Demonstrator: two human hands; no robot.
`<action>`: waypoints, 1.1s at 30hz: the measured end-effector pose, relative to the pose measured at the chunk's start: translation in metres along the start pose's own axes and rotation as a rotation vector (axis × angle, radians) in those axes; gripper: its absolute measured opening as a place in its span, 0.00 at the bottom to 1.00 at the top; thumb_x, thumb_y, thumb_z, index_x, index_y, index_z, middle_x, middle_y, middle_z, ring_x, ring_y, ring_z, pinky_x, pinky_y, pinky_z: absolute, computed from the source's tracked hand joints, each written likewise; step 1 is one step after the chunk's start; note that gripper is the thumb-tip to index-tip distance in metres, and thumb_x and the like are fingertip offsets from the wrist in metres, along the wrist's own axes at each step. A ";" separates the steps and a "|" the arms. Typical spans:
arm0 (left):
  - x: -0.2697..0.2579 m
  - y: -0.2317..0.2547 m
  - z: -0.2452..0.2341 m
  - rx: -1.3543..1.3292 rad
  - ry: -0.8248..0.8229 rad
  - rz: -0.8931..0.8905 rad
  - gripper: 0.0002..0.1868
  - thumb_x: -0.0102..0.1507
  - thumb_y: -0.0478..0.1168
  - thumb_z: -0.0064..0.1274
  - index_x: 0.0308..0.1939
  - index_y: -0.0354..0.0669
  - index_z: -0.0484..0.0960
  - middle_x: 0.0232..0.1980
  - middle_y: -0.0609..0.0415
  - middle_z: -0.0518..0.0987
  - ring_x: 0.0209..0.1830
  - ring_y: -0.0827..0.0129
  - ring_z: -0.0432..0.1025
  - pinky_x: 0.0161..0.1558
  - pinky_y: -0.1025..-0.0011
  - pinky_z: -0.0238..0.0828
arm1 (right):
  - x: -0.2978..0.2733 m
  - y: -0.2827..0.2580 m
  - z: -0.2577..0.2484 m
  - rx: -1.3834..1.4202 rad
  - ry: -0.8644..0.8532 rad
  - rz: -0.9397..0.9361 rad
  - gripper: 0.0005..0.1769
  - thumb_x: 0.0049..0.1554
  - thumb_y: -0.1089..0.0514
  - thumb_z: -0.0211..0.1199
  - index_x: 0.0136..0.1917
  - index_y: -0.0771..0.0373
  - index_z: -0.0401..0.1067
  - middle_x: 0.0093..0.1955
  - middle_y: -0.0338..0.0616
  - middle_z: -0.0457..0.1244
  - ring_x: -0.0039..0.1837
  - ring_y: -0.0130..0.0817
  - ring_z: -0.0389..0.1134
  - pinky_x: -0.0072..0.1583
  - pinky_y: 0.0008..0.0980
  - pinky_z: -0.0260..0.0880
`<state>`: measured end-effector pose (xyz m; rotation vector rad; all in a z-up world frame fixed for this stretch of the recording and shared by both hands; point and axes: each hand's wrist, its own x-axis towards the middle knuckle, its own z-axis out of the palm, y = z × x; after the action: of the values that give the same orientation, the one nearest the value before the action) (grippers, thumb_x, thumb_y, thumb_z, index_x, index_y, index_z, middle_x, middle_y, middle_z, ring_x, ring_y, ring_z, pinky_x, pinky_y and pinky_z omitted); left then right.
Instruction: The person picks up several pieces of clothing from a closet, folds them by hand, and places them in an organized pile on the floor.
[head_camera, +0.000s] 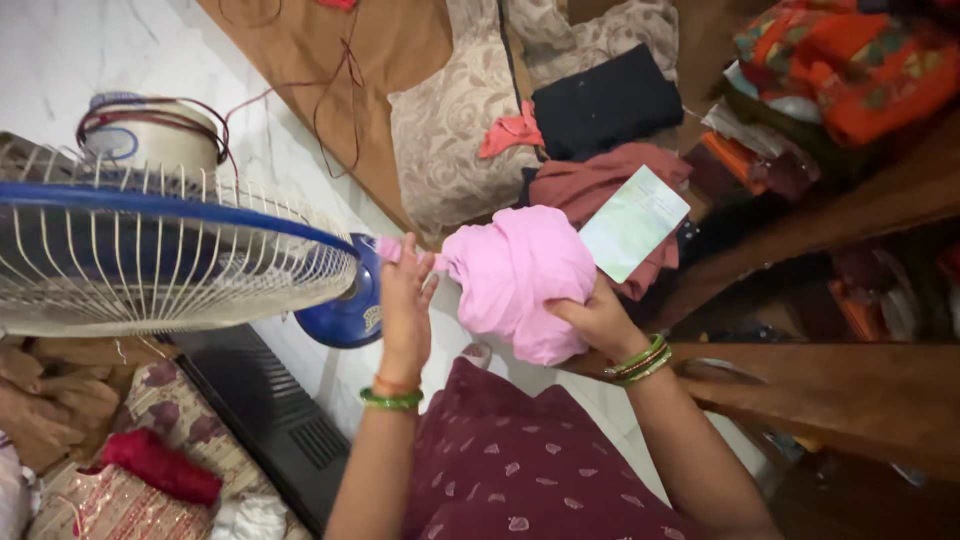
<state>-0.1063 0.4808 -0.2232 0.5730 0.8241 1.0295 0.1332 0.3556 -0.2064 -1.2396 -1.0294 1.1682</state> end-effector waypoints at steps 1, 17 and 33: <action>-0.008 -0.002 0.006 0.226 -0.120 0.158 0.38 0.65 0.37 0.47 0.79 0.37 0.51 0.81 0.45 0.56 0.78 0.58 0.55 0.73 0.60 0.52 | 0.004 0.004 0.002 -0.032 -0.028 -0.039 0.35 0.54 0.67 0.64 0.74 0.69 0.62 0.68 0.45 0.65 0.68 0.32 0.66 0.69 0.35 0.66; -0.013 -0.046 -0.005 -0.130 -0.278 -0.208 0.26 0.62 0.35 0.50 0.64 0.30 0.73 0.60 0.46 0.79 0.59 0.60 0.75 0.62 0.63 0.71 | 0.022 0.070 0.030 0.441 -0.035 0.415 0.47 0.53 0.52 0.65 0.77 0.51 0.41 0.72 0.45 0.56 0.69 0.34 0.63 0.66 0.39 0.68; 0.024 -0.071 -0.014 0.179 -0.233 -0.277 0.29 0.62 0.34 0.56 0.67 0.31 0.71 0.62 0.46 0.79 0.60 0.62 0.74 0.60 0.67 0.71 | 0.027 0.162 0.043 0.715 0.611 0.559 0.20 0.60 0.66 0.55 0.66 0.66 0.65 0.55 0.53 0.70 0.54 0.39 0.74 0.54 0.39 0.76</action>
<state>-0.0753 0.4738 -0.2922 0.6953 0.7671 0.6267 0.0810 0.3831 -0.3653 -1.1855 0.2140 1.2809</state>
